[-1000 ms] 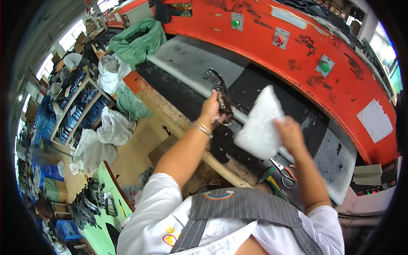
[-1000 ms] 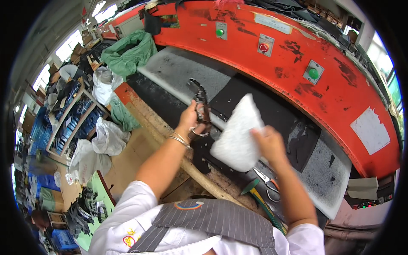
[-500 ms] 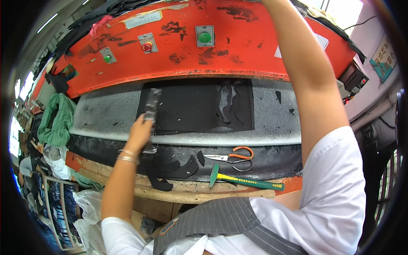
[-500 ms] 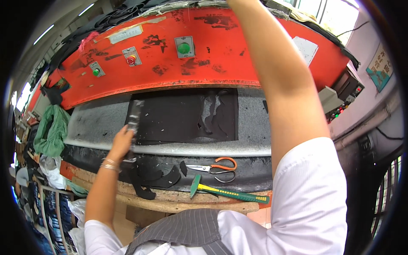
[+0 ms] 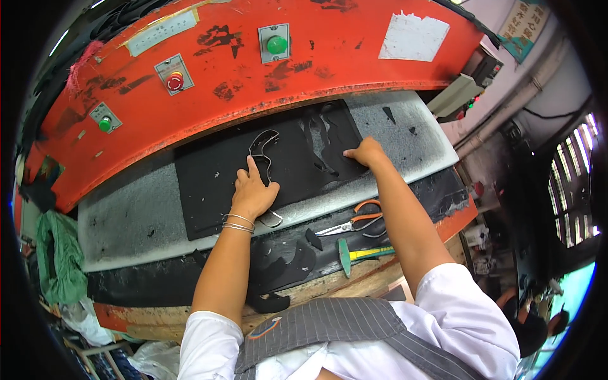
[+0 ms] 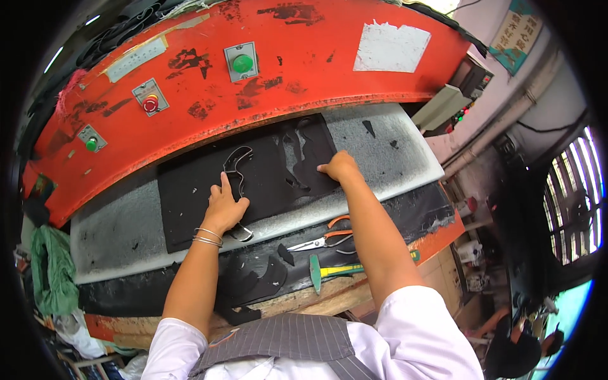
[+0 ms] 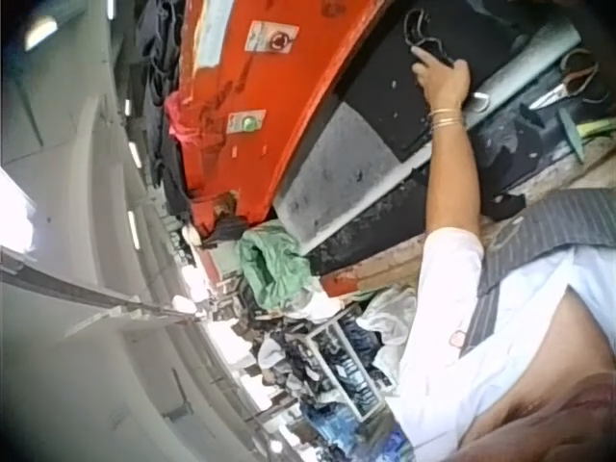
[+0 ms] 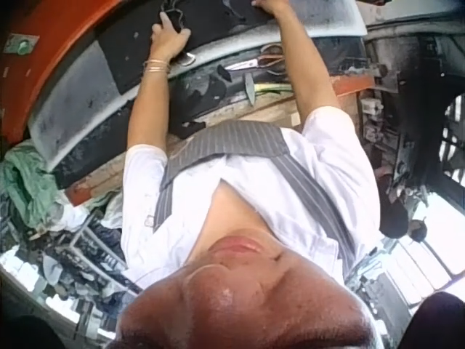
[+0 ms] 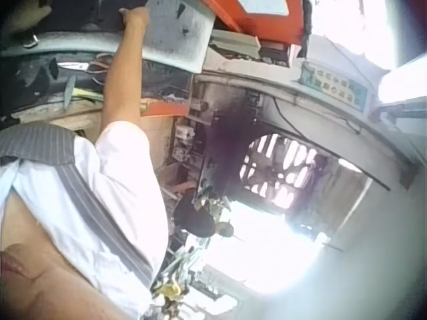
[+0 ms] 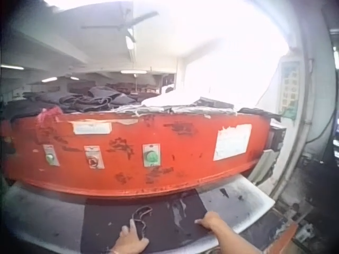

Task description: Cutting shoe component shapes out of black material using a die-cutting machine, metal dies, a hammer, and scissors.

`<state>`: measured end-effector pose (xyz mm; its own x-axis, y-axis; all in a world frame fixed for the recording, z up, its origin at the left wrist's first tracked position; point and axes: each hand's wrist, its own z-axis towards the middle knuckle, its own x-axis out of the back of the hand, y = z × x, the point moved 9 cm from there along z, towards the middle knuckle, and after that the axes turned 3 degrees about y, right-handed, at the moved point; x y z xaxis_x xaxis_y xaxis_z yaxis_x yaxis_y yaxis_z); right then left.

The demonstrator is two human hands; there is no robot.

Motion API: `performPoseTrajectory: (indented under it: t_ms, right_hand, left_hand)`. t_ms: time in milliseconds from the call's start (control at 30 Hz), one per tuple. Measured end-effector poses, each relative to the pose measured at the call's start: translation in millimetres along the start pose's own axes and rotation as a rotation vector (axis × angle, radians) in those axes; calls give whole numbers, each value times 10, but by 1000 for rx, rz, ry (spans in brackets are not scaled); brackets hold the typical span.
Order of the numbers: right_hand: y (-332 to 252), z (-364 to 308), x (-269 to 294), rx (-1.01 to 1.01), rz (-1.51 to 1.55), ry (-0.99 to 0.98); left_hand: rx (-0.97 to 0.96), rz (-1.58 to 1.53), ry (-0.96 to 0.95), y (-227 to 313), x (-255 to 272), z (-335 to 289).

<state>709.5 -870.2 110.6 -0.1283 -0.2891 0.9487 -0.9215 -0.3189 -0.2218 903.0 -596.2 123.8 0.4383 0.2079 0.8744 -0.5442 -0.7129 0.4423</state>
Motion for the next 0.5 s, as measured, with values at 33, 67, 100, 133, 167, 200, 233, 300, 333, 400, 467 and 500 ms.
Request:
performPoseTrajectory:
  t_ms: [33,67,100,133,167,200,233,300,333,400,467,500]
  right_hand:
    - [-95,9,-24,10,116,-39]
    - [-127,0,-47,-25,106,-76]
    - [-91,21,-11,-45,109,-66]
    - [-92,46,39,-7,176,-77]
    - [-72,65,113,33,242,-85]
    - [125,97,395,-16,245,81]
    - [257,15,675,-61,243,239]
    - [178,-206,721,-62,111,325]
    - [-49,-378,827,50,33,520]
    - [-595,-843,850,357,10,783]
    - [-1051,-1282,598,675,148,709]
    - [-1194,-1405,418,790,225,568]
  left_hand:
    - [-17,2,-7,-31,15,9]
    - [-53,-8,-12,-49,30,12]
    - [-92,-19,-19,-49,28,11]
    - [-113,-21,-25,-67,11,-13]
    - [-141,-28,10,-80,26,-49]
    - [-164,-36,48,-85,59,-46]
    - [-172,-40,42,-94,53,-38]
    - [-178,-29,42,-102,35,-38]
    - [-183,-31,39,-120,37,-44]
    - [-192,-33,75,-168,80,-46]
    - [-191,-55,70,-206,102,-46]
    - [-192,-73,58,-197,94,-48]
